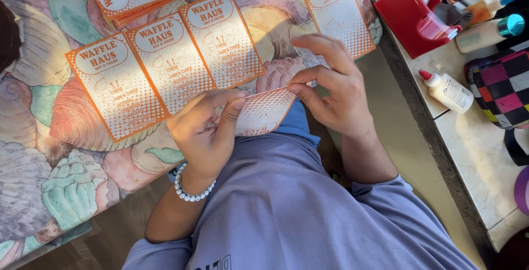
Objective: The person applies glue to paper bags and folds them.
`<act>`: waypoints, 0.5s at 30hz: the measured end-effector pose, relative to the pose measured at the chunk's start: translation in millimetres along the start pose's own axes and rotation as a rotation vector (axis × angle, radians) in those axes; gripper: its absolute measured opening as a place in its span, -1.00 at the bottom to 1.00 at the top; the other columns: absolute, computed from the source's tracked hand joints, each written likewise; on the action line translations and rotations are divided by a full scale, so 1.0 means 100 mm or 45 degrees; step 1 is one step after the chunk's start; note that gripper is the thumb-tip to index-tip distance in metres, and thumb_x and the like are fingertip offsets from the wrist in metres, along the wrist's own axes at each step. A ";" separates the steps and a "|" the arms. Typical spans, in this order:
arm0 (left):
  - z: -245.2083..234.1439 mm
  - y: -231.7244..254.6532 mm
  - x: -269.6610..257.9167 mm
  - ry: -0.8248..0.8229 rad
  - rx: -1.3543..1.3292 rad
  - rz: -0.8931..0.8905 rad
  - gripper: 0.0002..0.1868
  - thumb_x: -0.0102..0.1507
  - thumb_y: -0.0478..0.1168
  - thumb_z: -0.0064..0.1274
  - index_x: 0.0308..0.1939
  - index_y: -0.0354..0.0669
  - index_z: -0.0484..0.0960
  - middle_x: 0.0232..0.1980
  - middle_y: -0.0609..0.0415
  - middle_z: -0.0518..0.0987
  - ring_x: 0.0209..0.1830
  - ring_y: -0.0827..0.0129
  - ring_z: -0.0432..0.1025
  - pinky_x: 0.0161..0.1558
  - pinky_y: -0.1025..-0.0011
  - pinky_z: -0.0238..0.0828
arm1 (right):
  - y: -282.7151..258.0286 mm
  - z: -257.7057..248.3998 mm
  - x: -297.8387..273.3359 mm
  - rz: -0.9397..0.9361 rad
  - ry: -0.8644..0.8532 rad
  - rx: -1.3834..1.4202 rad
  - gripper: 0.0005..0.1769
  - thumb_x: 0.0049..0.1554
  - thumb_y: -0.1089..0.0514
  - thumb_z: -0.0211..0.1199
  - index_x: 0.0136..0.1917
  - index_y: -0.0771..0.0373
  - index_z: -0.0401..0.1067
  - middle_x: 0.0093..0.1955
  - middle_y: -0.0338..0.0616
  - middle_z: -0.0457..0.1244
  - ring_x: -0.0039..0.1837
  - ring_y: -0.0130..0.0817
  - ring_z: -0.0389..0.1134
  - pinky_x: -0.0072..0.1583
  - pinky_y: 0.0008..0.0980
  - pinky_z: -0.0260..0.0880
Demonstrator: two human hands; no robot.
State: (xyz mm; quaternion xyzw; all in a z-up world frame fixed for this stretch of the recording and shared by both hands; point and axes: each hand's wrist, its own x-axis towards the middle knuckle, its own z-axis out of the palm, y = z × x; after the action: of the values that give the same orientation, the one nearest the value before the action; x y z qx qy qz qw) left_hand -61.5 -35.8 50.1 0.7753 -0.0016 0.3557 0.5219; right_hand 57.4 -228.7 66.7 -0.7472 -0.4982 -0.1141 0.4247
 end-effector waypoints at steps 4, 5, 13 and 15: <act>0.06 -0.05 -0.09 0.141 -0.159 -0.219 -0.91 0.38 -0.36 0.10 -0.20 -0.35 0.61 -0.20 -0.09 0.67 -0.18 0.28 0.60 -0.09 0.45 0.52 | 0.02 0.13 -0.19 0.349 -0.010 0.576 -0.09 0.09 0.07 0.50 0.55 0.27 0.08 0.40 0.23 0.31 0.50 -0.09 0.35 0.56 -0.20 0.33; 0.04 -0.04 -0.07 0.144 -0.158 -0.216 -0.91 0.38 -0.36 0.10 -0.20 -0.35 0.61 -0.20 -0.09 0.67 -0.18 0.28 0.60 -0.09 0.45 0.52 | 0.01 0.19 -0.20 0.344 -0.011 0.576 -0.09 0.09 0.07 0.50 0.55 0.27 0.08 0.40 0.23 0.31 0.50 -0.09 0.35 0.56 -0.20 0.33; -0.24 0.09 0.11 -0.304 0.451 0.141 -0.56 0.35 -0.02 0.24 0.17 -0.23 0.59 0.14 -0.01 0.66 0.09 0.11 0.57 0.09 0.21 0.45 | -0.11 0.14 0.01 0.459 -0.346 0.077 -0.84 0.23 0.08 0.46 0.11 -0.02 0.62 0.71 -0.08 -0.08 -0.04 -0.57 0.50 -0.02 -0.49 0.37; -0.19 0.00 0.07 -0.365 0.389 0.095 -0.75 0.39 -0.12 0.12 0.03 -0.21 0.64 -0.02 0.00 0.68 -0.04 0.11 0.59 0.00 0.22 0.44 | -0.14 0.14 0.05 0.420 -0.350 0.126 -0.43 0.27 0.10 0.46 0.40 0.10 0.20 0.36 -0.27 0.20 0.02 -0.59 0.49 0.08 -0.55 0.39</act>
State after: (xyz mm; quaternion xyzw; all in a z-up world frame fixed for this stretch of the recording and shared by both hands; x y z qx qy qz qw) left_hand -67.1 -17.5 57.6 0.8875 -0.0508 0.2569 0.3792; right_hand 43.7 -213.0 68.1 -0.8055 -0.4274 0.0845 0.4017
